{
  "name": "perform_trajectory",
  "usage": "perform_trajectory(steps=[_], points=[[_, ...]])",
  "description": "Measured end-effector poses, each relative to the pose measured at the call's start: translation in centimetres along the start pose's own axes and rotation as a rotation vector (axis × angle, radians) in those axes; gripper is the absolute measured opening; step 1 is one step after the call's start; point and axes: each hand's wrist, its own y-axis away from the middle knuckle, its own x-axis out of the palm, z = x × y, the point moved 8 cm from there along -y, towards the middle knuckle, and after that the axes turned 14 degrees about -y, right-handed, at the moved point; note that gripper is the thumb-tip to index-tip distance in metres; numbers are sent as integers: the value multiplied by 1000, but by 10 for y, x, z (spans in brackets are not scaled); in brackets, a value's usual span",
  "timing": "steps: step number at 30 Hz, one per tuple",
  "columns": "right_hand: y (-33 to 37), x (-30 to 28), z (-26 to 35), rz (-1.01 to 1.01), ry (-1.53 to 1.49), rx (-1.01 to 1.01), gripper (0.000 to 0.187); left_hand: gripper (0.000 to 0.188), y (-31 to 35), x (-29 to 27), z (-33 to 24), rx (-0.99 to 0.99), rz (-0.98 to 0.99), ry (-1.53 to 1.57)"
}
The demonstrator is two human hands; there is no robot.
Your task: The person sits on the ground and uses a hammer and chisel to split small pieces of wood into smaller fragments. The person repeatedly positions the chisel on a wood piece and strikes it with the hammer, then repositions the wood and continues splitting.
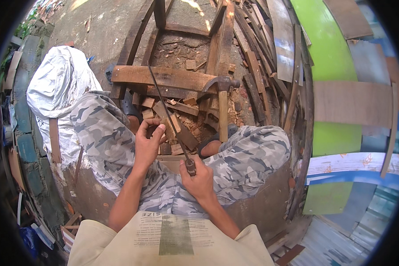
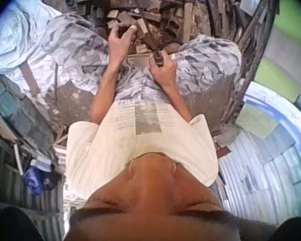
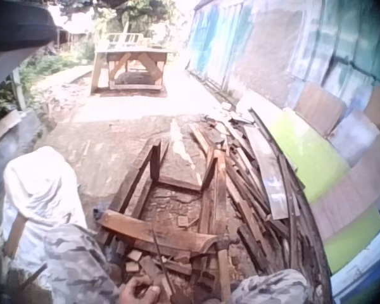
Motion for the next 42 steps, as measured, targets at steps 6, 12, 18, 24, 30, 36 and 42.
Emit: perform_trajectory(steps=[6,12,18,24,30,36,42], points=[[-1,3,-13,32,59,8,21,27,3,0,1,22,-5,-12],[7,-2,2,10,-21,-13,21,27,7,1,2,-16,3,25],[2,5,-5,15,-1,-12,19,28,5,3,4,10,3,21],[-2,4,4,-11,-14,-43,18,27,5,3,0,-10,20,17],[-4,5,16,-28,8,-94,17,26,4,3,-2,3,3,38],[-5,10,1,1,29,-64,16,25,5,3,-2,18,9,29],[-6,4,17,-47,-57,-72,18,25,6,2,-2,1,5,34]])
